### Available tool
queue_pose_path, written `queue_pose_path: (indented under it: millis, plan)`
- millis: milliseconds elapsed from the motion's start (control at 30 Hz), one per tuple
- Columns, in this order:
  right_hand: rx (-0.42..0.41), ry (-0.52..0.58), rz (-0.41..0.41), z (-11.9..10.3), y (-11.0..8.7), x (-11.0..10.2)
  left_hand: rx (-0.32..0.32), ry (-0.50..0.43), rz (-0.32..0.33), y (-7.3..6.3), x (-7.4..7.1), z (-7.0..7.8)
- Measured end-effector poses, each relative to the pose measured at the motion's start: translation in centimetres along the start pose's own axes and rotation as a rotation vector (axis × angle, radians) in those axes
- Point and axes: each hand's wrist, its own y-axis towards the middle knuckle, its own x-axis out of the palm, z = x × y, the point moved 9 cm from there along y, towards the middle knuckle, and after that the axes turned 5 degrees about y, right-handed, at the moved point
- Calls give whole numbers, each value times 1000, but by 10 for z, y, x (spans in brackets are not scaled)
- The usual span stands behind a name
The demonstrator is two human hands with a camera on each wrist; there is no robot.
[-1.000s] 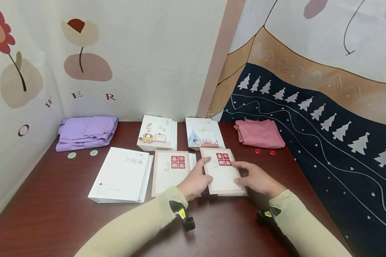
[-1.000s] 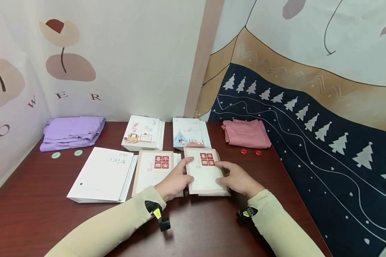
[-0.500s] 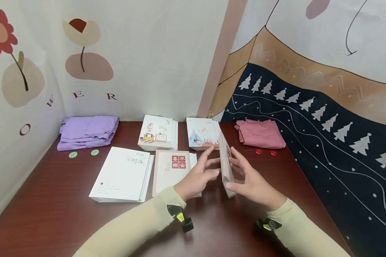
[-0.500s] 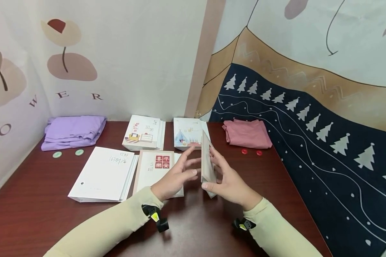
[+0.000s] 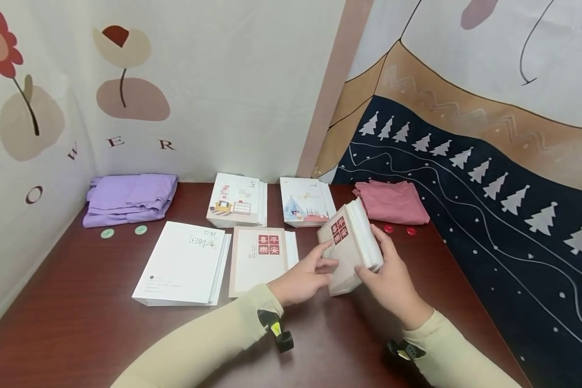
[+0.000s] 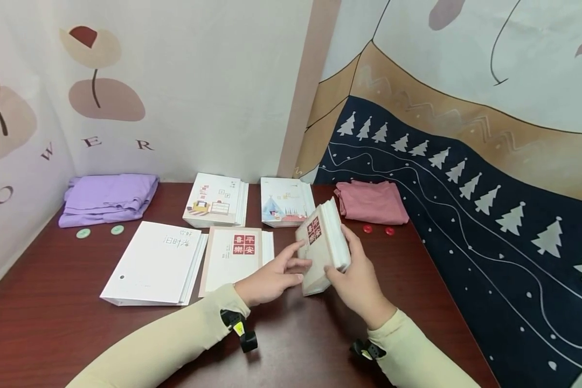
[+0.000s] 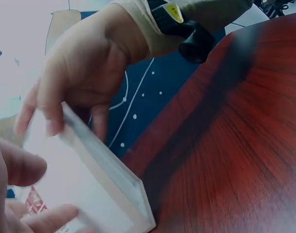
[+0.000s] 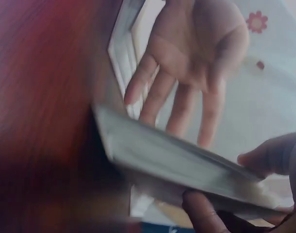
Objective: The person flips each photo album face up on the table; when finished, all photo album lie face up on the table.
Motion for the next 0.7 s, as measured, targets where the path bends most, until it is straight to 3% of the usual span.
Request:
queue_pose_path:
  millis: [200,333,433,700]
  plan:
    - [175,16,-45,38,5,-5,-112,43,105,1,-14,-20]
    - [220,-12,-87,52,12,-8,-167,15,149,-1,-20,-26]
    - [228,-59,-118,60,18,-8,-190,13,167,-1,-24,-26]
    - [332,-17,-213,84,20,7,-181,131,156,-3,-26,-25]
